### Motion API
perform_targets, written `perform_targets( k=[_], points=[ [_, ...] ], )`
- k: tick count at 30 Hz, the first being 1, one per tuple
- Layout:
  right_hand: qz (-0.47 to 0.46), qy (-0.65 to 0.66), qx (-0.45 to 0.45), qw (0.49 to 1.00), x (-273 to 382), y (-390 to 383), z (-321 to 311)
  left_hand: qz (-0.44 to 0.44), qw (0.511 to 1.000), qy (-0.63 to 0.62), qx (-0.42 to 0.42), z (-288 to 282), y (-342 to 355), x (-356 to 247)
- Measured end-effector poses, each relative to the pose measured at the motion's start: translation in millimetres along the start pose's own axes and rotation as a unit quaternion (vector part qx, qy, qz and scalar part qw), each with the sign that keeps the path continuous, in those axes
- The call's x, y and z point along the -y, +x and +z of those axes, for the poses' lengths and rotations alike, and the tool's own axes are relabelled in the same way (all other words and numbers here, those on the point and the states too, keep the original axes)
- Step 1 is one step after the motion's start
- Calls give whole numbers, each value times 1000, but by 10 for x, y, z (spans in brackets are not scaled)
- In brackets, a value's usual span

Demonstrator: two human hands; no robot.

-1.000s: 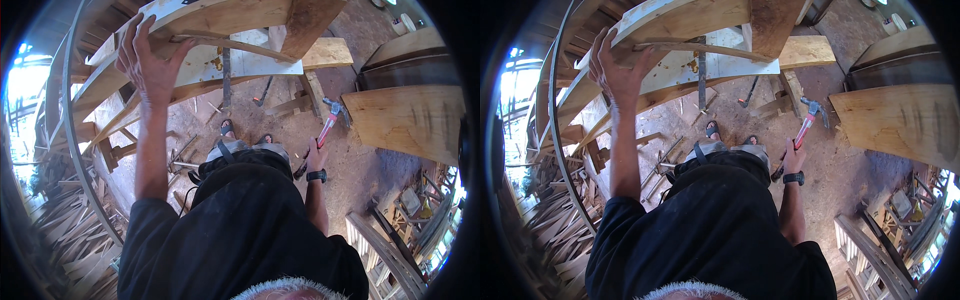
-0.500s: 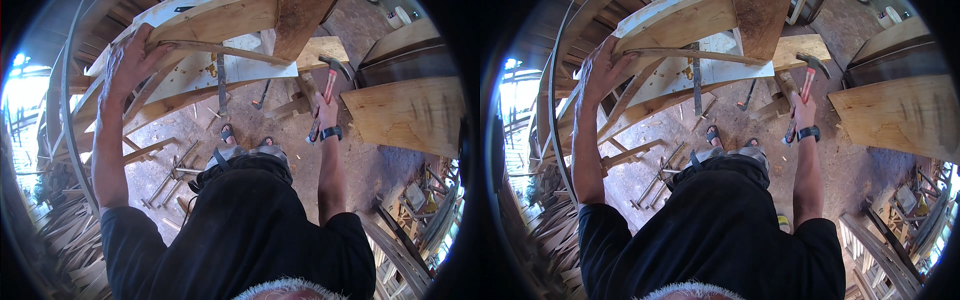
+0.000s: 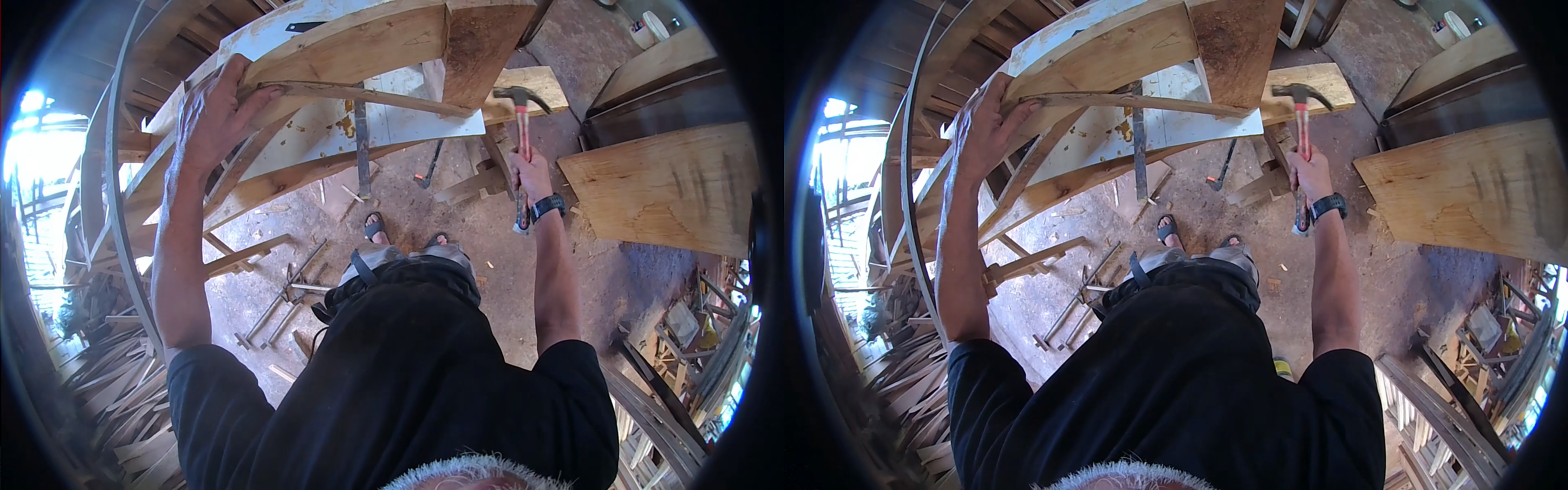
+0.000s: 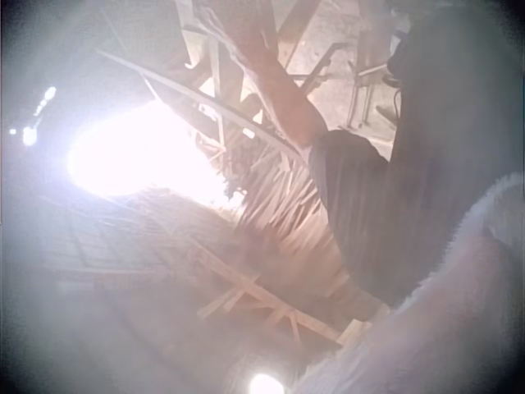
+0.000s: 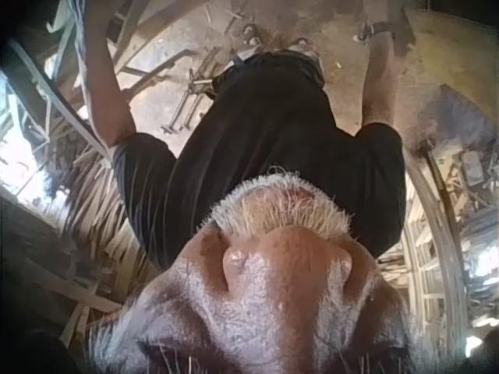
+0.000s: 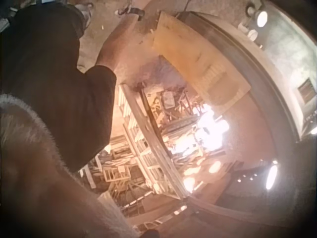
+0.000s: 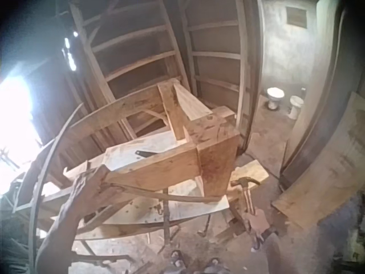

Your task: The person saws a piece of wood, takes a nail from a wooden box, and hammers the wood piece onto a larger structure.

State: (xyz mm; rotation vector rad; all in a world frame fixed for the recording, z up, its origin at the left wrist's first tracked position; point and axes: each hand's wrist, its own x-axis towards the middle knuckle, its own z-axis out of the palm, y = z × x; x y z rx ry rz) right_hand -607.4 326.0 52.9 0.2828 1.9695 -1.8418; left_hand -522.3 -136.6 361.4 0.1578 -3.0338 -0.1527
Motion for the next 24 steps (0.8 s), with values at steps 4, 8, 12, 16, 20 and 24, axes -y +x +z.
perform_targets(
  k=[4, 8, 12, 16, 20, 24],
  points=[
    [54, 42, 25, 997, 45, 26, 5, 41, 998, -11, -41, 30, -6, -11],
    [80, 10, 86, 993, 54, 0, 34, 41, 998, -2, -47, 34, -15, -6],
    [66, 9, 79, 995, 27, -20, 68, 25, 999, 16, -14, 9, -17, 8],
    [54, 16, 77, 995, -7, -17, 92, 31, 999, 5, -18, -7, -7, -6],
    [52, 16, 70, 996, -52, -18, 126, 9, 1000, -27, -9, -29, -2, -28],
    [35, -4, 56, 998, -81, -15, 123, 32, 999, 4, -20, -42, -10, -25]
  ],
)
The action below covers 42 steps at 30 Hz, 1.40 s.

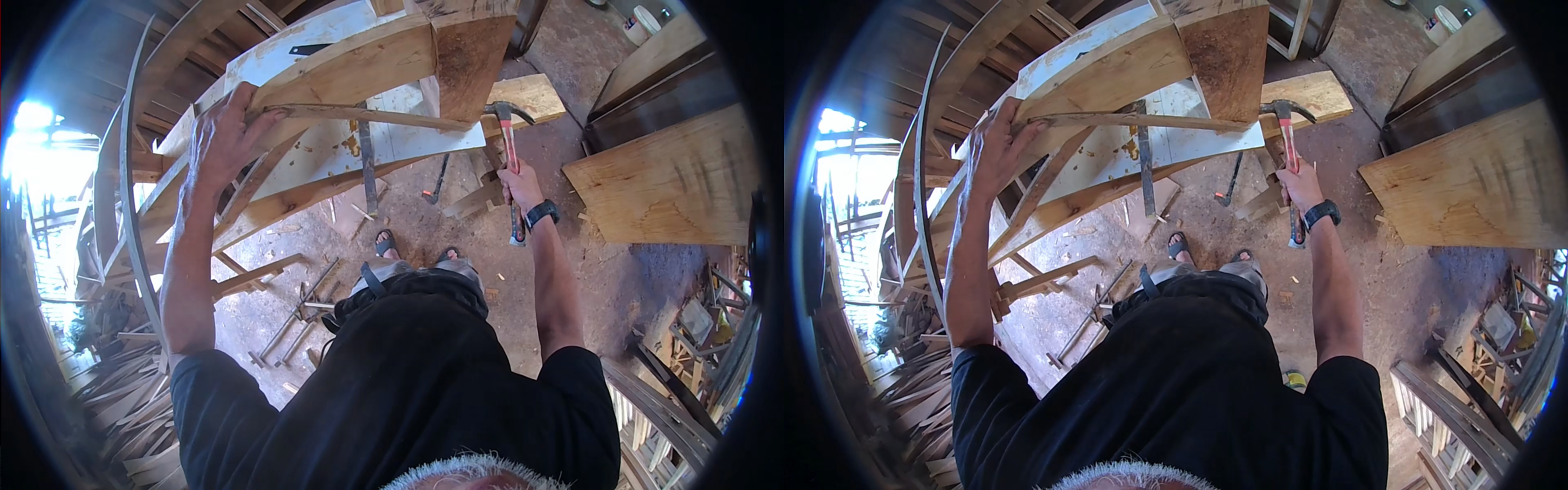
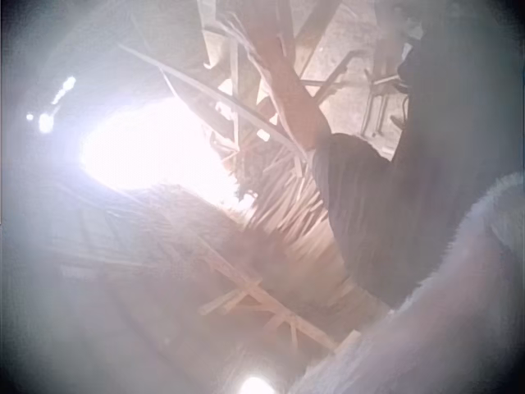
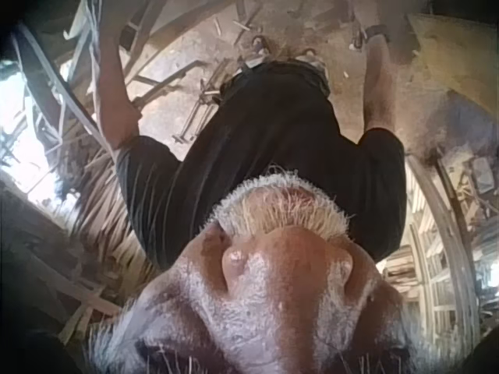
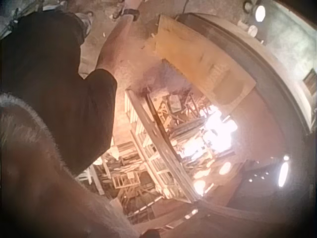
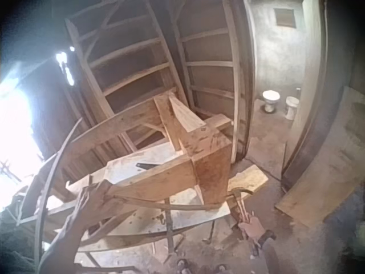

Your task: The person saws a piece of wood, takes a nail from a wooden box, and hammers the wood piece onto a larger structure.

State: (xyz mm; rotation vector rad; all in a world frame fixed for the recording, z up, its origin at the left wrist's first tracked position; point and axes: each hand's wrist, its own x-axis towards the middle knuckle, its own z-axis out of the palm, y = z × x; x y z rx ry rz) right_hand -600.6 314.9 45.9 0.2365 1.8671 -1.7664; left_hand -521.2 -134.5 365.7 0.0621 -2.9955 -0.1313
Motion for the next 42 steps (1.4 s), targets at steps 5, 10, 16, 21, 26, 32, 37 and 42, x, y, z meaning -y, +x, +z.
perform_targets(
  k=[5, 10, 16, 21, 26, 32, 37, 42],
  points=[
    [-14, 65, -52, 996, 57, 26, -105, 13, 1000, -17, -13, 28, -5, 19],
    [27, 117, -35, 992, 76, 13, -77, 19, 999, -29, -8, 46, -9, 30],
    [45, 59, 43, 996, 86, -42, 14, 15, 1000, 20, -5, 46, -4, 30],
    [42, 49, 46, 997, 117, -69, 2, 8, 1000, 17, 1, 44, -12, 33],
    [44, 54, 35, 997, 89, -70, 45, 26, 998, 52, -30, 94, 6, 17],
    [37, 47, 25, 998, 71, -91, 78, 51, 992, 77, -81, 154, -8, -24],
    [25, 50, 10, 998, 48, -97, 131, 12, 997, 60, -41, 112, 17, -46],
    [-12, 45, -2, 999, 51, -108, -2, 13, 998, 45, -35, 93, 42, -49]
  ],
)
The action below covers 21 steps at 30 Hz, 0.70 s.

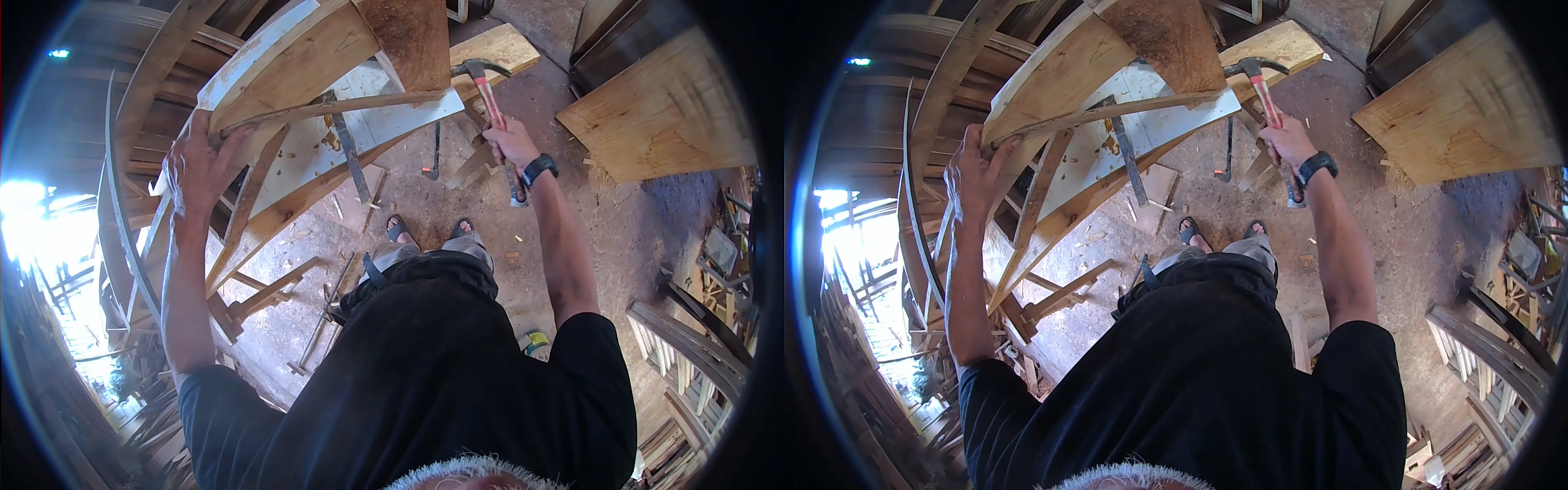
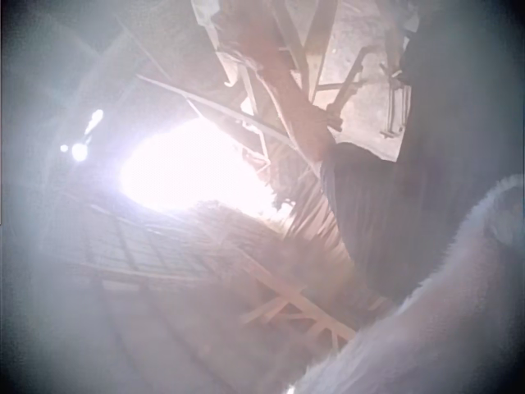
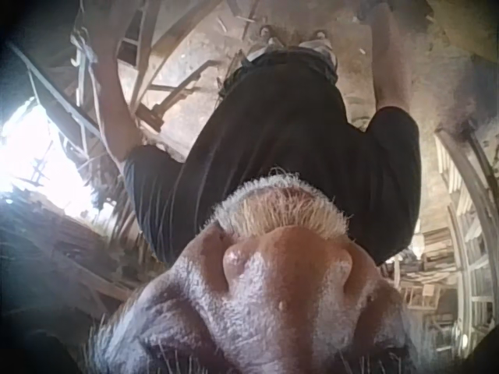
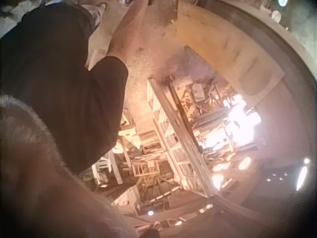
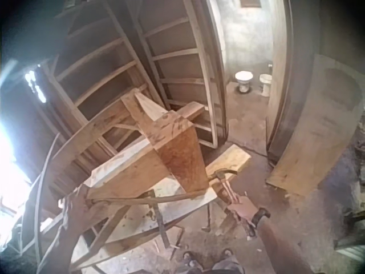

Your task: The person saws a piece of wood, takes a nail from a wooden box, and hammers the wood piece onto a larger structure.

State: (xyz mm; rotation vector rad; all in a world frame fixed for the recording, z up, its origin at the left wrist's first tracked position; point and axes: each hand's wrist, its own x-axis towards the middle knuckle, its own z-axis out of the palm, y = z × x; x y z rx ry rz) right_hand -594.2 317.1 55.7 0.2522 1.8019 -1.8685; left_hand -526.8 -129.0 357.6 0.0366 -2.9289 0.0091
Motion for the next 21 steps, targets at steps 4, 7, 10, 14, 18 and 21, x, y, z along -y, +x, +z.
perform_targets(
  k=[4, 7, 10, 14, 18, 21],
  points=[
    [-9, 58, -124, 991, 197, 7, -318, 11, 1000, -10, -10, 19, -14, 16],
    [-63, 204, -216, 953, 316, 82, -329, 18, 1000, -1, -24, 34, -28, 36],
    [43, 64, -27, 997, 243, 77, -96, 4, 1000, 15, -22, 46, -36, 50],
    [62, -7, 24, 998, 202, 49, 14, 31, 998, 6, -59, 56, -41, 47],
    [91, 8, 44, 995, 207, 39, 26, 25, 998, -8, -54, 67, -49, 35],
    [97, 27, 33, 994, 179, 16, 88, 33, 998, -1, -61, 58, -43, 33]
  ],
)
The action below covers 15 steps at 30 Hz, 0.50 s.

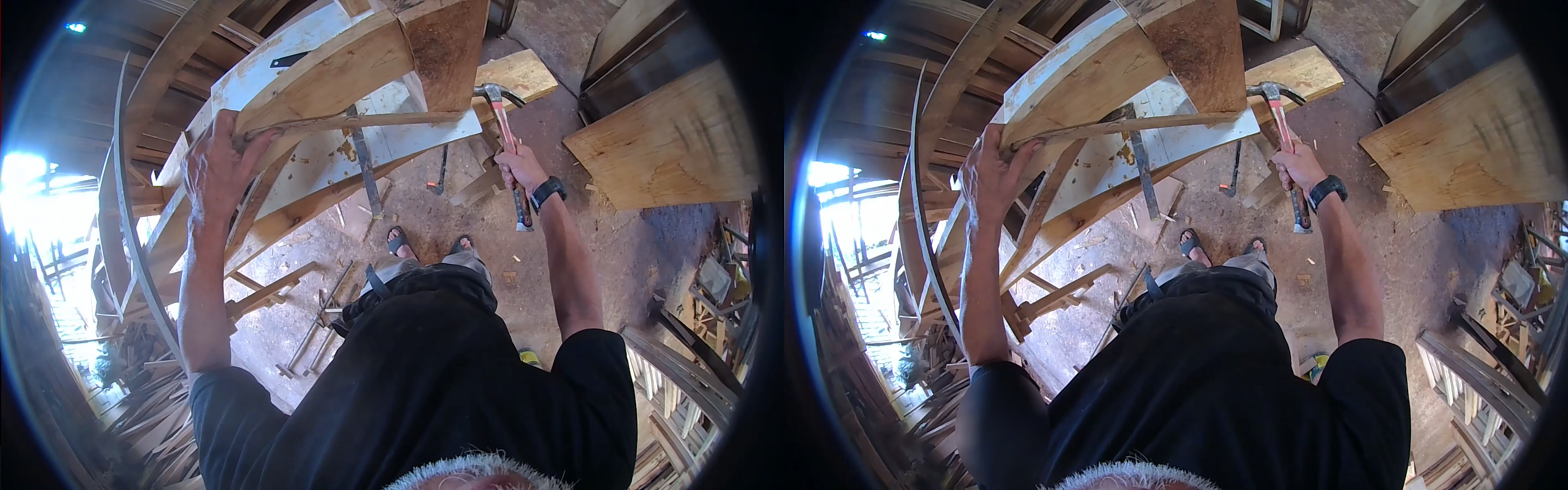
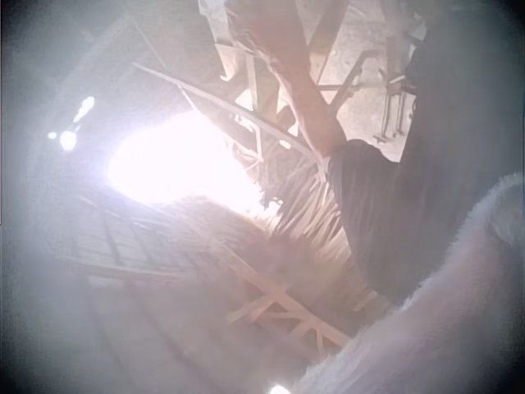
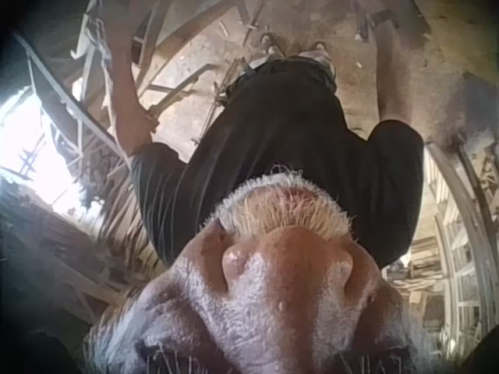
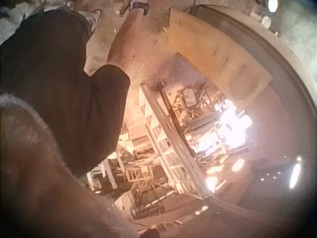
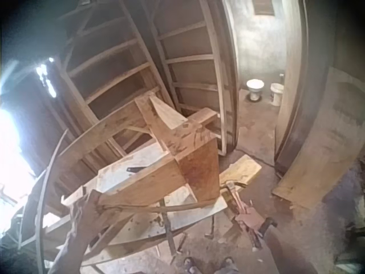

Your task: The person saws a piece of wood, takes a nail from a wooden box, and hammers the wood piece onto a larger structure.

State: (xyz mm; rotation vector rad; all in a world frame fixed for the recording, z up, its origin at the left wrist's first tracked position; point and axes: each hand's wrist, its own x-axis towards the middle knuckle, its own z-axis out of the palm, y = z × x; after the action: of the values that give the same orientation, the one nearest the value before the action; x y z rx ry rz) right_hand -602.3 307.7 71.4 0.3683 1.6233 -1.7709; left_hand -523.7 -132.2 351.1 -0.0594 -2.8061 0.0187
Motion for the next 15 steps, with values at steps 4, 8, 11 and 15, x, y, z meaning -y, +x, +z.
perform_targets(
  k=[4, 8, 11, 15],
  points=[
    [-4, 3, -6, 1000, -45, -7, 40, -5, 1000, 6, 30, -14, 13, 11],
    [-27, -4, -10, 1000, -65, 5, 31, -40, 997, 9, 63, -18, 15, 23],
    [-41, -2, -28, 999, -110, 10, 80, -31, 998, 11, 53, -11, 9, 32],
    [-73, -15, -51, 996, -166, 13, 144, -39, 997, 28, 57, -9, 10, 41]
  ],
)
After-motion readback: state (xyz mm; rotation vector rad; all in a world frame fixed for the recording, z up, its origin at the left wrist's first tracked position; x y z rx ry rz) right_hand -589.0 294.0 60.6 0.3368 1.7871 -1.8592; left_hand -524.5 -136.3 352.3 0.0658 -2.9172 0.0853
